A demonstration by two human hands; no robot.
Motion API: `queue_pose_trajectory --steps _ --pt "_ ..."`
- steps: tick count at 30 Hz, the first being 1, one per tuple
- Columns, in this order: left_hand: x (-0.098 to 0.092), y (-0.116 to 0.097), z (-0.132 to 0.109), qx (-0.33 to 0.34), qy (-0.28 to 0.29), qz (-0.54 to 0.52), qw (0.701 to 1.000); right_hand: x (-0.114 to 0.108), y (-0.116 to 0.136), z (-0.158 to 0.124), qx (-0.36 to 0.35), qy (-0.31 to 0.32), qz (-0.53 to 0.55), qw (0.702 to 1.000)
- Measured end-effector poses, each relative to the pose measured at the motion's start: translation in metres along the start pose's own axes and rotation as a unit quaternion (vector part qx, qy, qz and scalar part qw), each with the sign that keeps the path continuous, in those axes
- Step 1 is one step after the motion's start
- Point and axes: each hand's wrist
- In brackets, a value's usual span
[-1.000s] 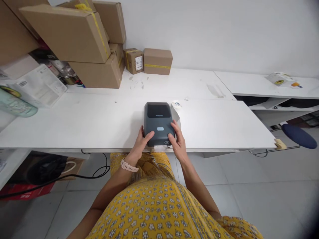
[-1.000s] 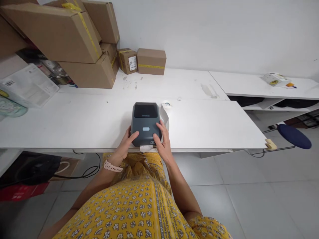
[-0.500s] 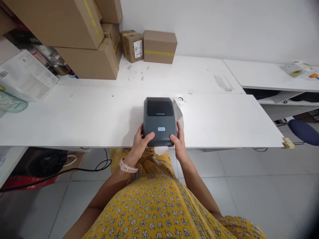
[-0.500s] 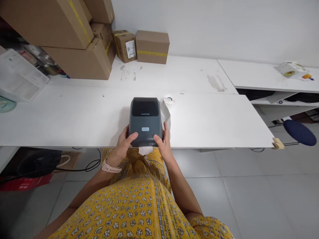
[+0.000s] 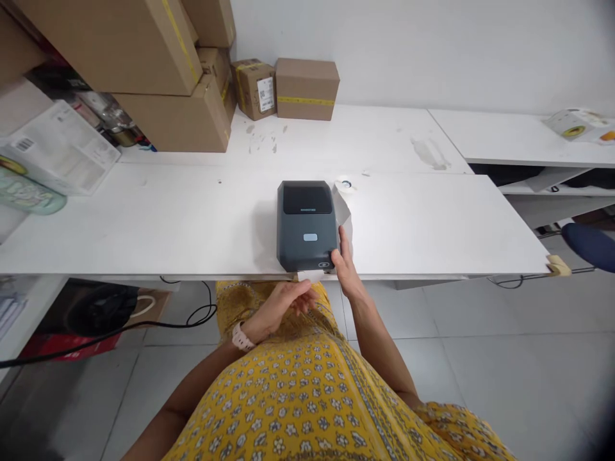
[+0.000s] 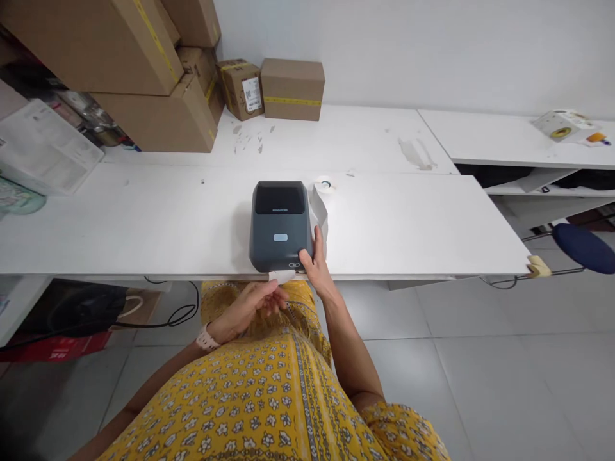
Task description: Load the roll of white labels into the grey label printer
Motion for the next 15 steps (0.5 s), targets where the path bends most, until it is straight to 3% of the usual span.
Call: queue_pose_trajectory --steps 2,4,9,12,15 --pt "0.01 -0.008 0.011 -0.008 0.011 -0.072 0.997 0.003 0.002 -0.001 0.001 -0.005 -0.005 1.0" --pt "0.017 -0.014 0.02 -0.003 -0.017 -0.115 0.993 0.005 0.002 -0.001 0.004 -0.008 0.001 1.0" --pt "0.024 -0.01 0.026 0.039 -0.073 -0.082 0.993 0.005 0.009 -0.004 -0.023 -0.003 -0.014 1.0" --pt "0.022 -0.003 0.026 0.045 -0.07 -0.049 0.995 0.008 0.029 -0.01 -0.113 -0.004 -0.123 0.986" --pt "0.012 0.005 0.024 0.047 -0.021 -0.032 0.998 0.014 0.053 -0.012 -0.208 0.022 -0.266 0.941"
Point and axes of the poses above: each hand's wrist, its own z-axis towards the middle knuckle, its own x-axis out of the palm, y = z × x, and after that the axes turned 14 degrees about z, right-handed
